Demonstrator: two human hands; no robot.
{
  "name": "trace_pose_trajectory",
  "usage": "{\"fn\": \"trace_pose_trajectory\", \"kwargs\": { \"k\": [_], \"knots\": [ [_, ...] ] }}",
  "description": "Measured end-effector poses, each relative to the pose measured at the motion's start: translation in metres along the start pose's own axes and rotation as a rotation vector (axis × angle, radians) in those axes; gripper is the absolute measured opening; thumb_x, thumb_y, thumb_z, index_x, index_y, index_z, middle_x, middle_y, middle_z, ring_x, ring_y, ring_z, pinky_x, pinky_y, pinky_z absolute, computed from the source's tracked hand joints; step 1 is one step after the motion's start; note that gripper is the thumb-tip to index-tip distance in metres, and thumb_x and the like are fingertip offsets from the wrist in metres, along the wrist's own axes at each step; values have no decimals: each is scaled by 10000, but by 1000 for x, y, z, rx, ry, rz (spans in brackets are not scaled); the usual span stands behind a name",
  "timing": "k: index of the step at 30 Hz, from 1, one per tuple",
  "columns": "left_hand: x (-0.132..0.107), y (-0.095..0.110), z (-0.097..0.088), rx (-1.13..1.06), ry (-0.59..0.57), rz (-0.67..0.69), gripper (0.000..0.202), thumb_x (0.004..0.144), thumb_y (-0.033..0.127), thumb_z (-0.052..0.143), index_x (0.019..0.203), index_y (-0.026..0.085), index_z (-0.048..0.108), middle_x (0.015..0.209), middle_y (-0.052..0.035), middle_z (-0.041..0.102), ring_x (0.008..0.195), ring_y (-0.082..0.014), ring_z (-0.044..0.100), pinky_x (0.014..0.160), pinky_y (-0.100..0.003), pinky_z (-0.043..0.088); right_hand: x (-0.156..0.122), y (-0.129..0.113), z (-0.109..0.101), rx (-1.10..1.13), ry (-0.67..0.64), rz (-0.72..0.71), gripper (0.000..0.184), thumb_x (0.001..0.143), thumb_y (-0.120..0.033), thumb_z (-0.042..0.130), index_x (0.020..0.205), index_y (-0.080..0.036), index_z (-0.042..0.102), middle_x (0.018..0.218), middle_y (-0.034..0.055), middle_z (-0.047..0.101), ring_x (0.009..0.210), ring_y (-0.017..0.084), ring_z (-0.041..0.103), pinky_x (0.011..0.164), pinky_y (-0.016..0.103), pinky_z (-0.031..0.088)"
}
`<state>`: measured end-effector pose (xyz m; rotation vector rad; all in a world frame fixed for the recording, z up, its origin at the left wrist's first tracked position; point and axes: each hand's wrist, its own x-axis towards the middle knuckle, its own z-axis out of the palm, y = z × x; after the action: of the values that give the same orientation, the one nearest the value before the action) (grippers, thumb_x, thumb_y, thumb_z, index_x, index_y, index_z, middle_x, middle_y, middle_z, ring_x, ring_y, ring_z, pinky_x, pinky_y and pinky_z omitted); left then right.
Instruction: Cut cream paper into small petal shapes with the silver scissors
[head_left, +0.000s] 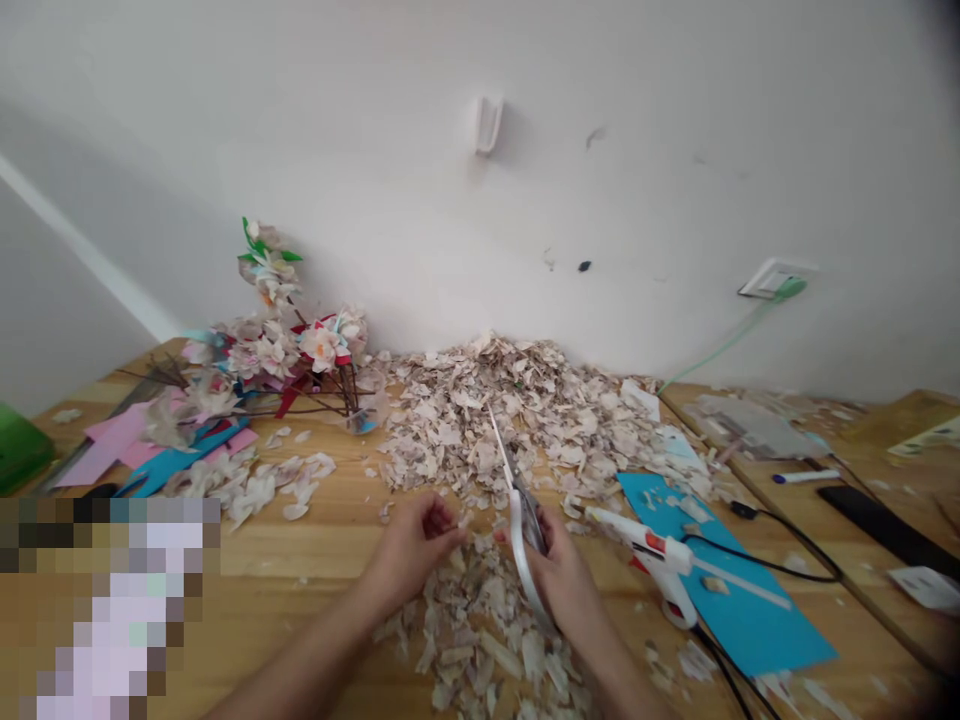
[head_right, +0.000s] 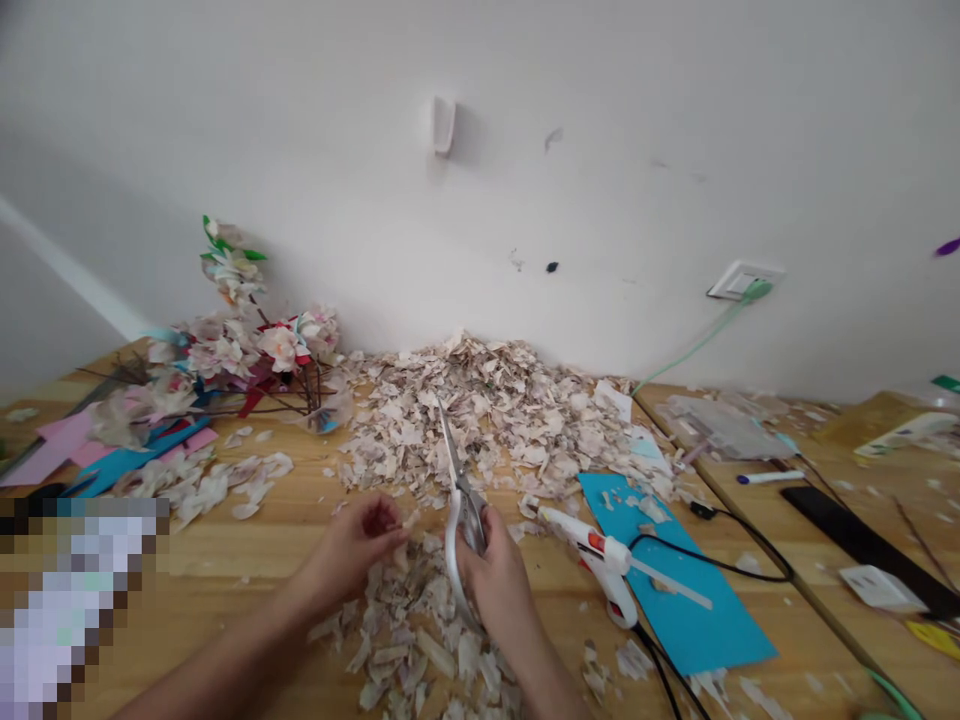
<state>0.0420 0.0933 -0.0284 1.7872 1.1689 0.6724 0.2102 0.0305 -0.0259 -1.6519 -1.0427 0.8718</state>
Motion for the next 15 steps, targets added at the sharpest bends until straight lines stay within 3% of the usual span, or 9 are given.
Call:
{"fn": "trace_pose_trajectory", "kwargs": {
  "k": [5, 10, 15],
  "knots": [
    [-5, 7, 6, -599, -48, -134, 260, 621, 370, 668, 705, 145, 569, 589, 4, 608, 539, -106, 543, 524, -220, 395, -11, -3, 16, 220, -131, 46, 346, 609, -329, 695, 863, -213, 491, 783, 10, 670, 700, 193, 624, 656, 289, 481],
    [-8, 13, 5, -602, -54, -123, 233, 606, 357, 684, 696, 148, 635, 659, -25, 664, 624, -135, 583, 609, -251, 423, -10, 3, 21, 153, -19, 47, 381, 548, -337, 730, 810, -210, 484, 715, 10, 660, 657, 215, 624, 621, 314, 491],
    [-11, 18, 2, -569, -67, -148, 200, 597, 284, 675, 740, 148, 642, 707, -42, 678, 676, -157, 600, 669, -282, 437, -7, 2, 19, 171, 0, 45, 362, 549, -311, 733, 806, -206, 501, 671, -12, 645, 636, 203, 607, 601, 287, 480]
  ]
}}
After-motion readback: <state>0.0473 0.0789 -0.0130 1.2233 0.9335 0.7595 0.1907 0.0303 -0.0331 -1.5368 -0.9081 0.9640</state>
